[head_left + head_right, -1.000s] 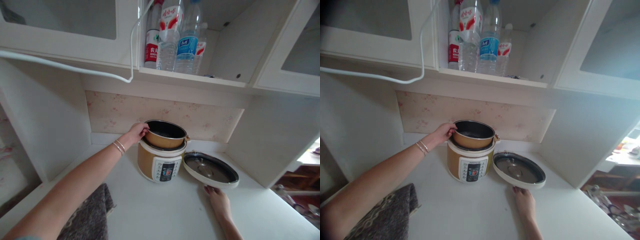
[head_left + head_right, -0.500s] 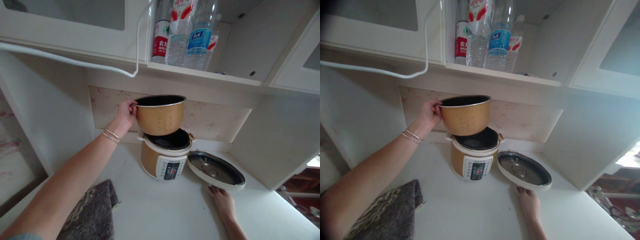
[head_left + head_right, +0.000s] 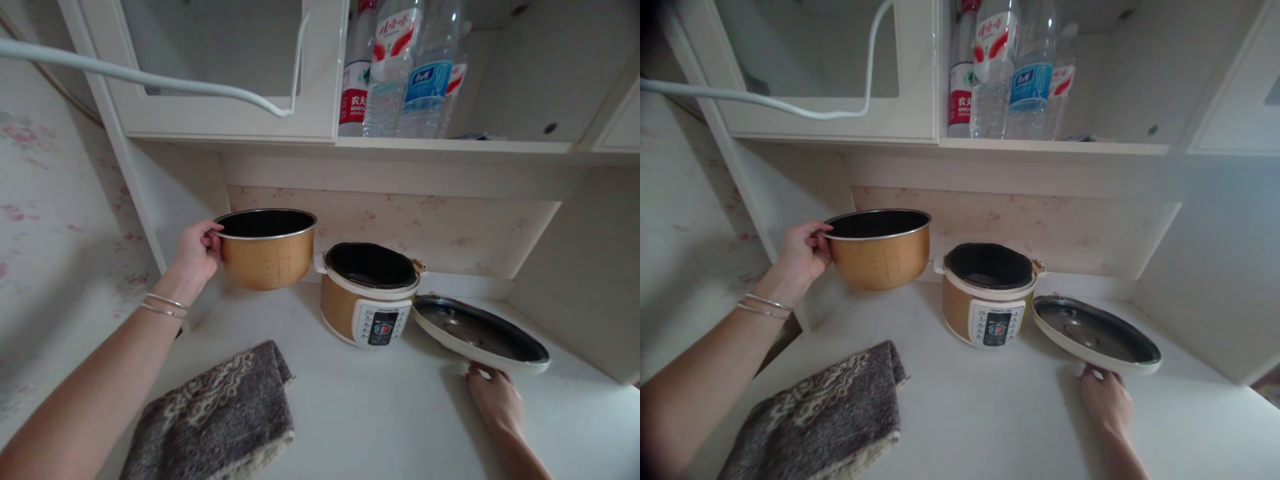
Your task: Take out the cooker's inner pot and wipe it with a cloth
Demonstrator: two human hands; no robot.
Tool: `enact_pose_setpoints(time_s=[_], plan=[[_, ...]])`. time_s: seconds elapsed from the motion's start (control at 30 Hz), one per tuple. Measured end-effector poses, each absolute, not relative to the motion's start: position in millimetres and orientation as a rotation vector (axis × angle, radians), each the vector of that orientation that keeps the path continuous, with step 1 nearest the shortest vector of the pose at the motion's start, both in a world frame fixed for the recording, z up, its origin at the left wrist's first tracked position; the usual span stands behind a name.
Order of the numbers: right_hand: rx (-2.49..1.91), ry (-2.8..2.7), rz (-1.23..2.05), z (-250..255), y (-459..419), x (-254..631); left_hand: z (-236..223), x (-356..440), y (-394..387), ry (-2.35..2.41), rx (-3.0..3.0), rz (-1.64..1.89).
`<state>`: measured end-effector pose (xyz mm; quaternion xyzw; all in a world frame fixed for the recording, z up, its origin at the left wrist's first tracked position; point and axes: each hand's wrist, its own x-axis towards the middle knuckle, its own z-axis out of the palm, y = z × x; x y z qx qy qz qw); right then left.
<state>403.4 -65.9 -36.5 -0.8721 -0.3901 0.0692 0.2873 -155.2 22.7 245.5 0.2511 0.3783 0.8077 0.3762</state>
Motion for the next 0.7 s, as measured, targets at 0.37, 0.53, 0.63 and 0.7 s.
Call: enact_pose_setpoints(time_s=[0.37, 0.53, 0.63, 0.7], plan=[[-2.194, -1.109, 0.183, -38, -78, 388, 141, -194, 24, 1.162, 0.538, 2.078], [-2.081, -1.230, 0.293, -41, -89, 356, 93, -190, 41, 1.201, 0.484, 2.070], [-1.900, -1.468, 0.340, -42, -101, 310, 78, -186, 50, 1.201, 0.474, 2.057], [-1.745, -1.688, 0.419, -36, -112, 269, 70, -185, 54, 1.191, 0.491, 2.037]])
